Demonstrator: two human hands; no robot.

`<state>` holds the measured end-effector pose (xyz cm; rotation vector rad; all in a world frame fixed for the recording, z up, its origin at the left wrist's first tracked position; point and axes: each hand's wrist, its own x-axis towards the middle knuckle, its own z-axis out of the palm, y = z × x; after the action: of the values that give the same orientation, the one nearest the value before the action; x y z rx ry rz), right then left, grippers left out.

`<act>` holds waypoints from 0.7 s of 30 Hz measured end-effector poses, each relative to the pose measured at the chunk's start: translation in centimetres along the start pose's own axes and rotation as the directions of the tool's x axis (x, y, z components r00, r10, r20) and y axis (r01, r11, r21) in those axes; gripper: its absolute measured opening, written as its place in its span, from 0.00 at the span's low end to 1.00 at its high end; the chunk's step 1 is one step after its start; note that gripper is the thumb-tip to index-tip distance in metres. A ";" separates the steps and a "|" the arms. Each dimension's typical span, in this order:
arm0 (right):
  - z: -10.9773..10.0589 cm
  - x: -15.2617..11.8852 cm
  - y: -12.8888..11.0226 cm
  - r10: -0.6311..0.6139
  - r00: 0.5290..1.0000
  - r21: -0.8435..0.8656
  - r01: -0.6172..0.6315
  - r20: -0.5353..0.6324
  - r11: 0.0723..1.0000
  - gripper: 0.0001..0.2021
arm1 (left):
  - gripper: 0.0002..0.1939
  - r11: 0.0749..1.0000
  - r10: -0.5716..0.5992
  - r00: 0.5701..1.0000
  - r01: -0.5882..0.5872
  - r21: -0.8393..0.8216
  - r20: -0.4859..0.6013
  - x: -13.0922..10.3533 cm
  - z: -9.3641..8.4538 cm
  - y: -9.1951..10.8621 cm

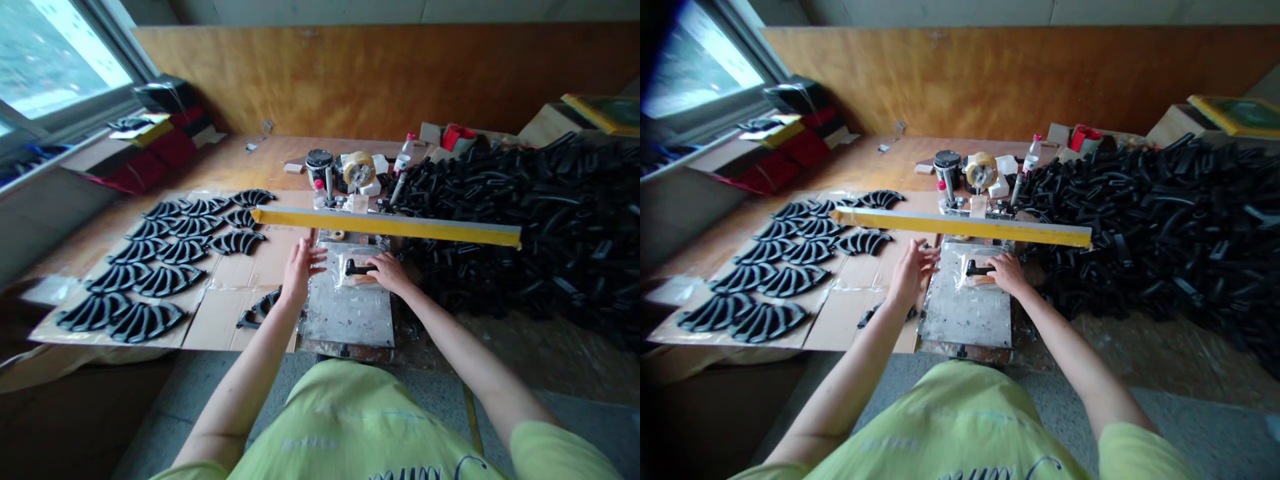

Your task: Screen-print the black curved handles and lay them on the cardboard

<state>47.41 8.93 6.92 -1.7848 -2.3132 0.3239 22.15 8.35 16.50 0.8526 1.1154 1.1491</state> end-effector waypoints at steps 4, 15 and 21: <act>-1.1 -1.7 -4.4 -0.001 1.000 -0.065 0.000 -0.018 0.998 0.08 | 0.32 0.880 -0.473 0.860 0.451 0.148 0.194 -4.2 0.0 -6.4; -1.8 -5.0 -0.2 0.205 0.977 -0.027 -0.204 0.049 0.979 0.13 | 0.20 0.942 -0.328 0.831 0.321 -0.093 -0.450 -7.3 -12.6 -11.5; 0.8 -4.9 6.1 0.453 0.811 -0.254 -0.380 0.371 0.889 0.24 | 0.21 0.843 -0.315 0.620 0.531 0.089 -0.719 -8.8 -21.7 -14.2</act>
<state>54.05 5.64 4.25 -2.5359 -2.2263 0.6611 4.50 -4.06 -0.41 0.3040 2.0343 0.8954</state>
